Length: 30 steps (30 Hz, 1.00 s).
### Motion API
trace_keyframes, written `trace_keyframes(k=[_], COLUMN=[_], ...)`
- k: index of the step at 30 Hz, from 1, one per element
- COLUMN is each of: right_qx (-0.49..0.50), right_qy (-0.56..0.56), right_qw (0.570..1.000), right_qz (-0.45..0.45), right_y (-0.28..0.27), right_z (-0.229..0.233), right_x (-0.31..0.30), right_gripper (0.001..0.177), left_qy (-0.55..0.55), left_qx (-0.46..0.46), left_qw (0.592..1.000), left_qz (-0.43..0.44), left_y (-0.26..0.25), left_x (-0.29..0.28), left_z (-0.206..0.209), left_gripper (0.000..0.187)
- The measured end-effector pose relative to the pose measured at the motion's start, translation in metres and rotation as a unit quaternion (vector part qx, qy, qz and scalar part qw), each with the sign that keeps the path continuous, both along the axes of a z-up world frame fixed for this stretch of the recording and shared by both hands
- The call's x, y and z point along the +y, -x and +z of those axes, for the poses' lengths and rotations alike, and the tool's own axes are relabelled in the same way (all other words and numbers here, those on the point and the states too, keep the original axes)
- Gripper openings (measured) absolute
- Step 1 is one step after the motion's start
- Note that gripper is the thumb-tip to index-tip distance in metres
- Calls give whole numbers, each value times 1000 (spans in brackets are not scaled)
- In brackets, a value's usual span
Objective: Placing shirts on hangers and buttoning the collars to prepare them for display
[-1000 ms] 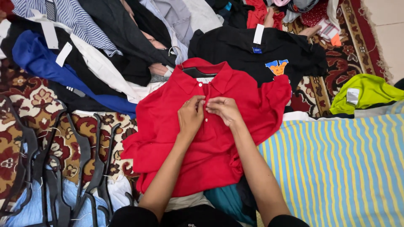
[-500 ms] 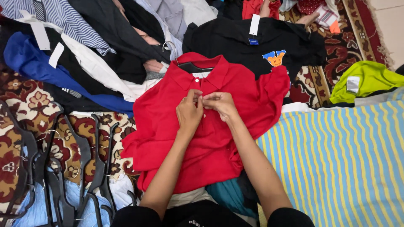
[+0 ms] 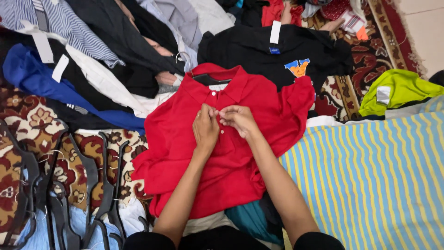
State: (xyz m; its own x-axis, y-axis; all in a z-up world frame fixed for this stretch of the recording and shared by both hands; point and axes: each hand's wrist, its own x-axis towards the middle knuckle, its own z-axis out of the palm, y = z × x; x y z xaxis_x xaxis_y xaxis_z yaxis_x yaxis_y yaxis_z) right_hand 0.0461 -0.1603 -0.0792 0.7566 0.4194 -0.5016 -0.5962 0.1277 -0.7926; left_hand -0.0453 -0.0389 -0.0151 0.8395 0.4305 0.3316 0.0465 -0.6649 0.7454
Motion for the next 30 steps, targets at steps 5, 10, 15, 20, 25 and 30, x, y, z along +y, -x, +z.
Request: trace_keyframes(k=[5,10,15,20,25,30], right_qx=[15,10,-73,-153,-34,-257], right_qy=[-8,-18,39,112,58,261], right_qw=[1000,1000,996,981,995,927], right_qz=[16,18,38,50,79,81], right_y=[2,2,0,10,7,-4], right_z=[7,1,3,23,43,39], right_x=[0,-4,0,6,0,-7], right_gripper=[24,21,16,10,16,14], left_qy=[19,38,30,37,24,-32], left_qx=[-17,-22,-24,-28,-18,3], left_qw=[1000,999,999,999,999,999], left_qz=[-8,-19,-17,-12,-20,27], left_y=[0,1,2,4,3,-10], left_x=[4,5,5,5,6,22], left_z=[-5,-12,-6,0,13,12], left_gripper=[24,26,24,26,22,19])
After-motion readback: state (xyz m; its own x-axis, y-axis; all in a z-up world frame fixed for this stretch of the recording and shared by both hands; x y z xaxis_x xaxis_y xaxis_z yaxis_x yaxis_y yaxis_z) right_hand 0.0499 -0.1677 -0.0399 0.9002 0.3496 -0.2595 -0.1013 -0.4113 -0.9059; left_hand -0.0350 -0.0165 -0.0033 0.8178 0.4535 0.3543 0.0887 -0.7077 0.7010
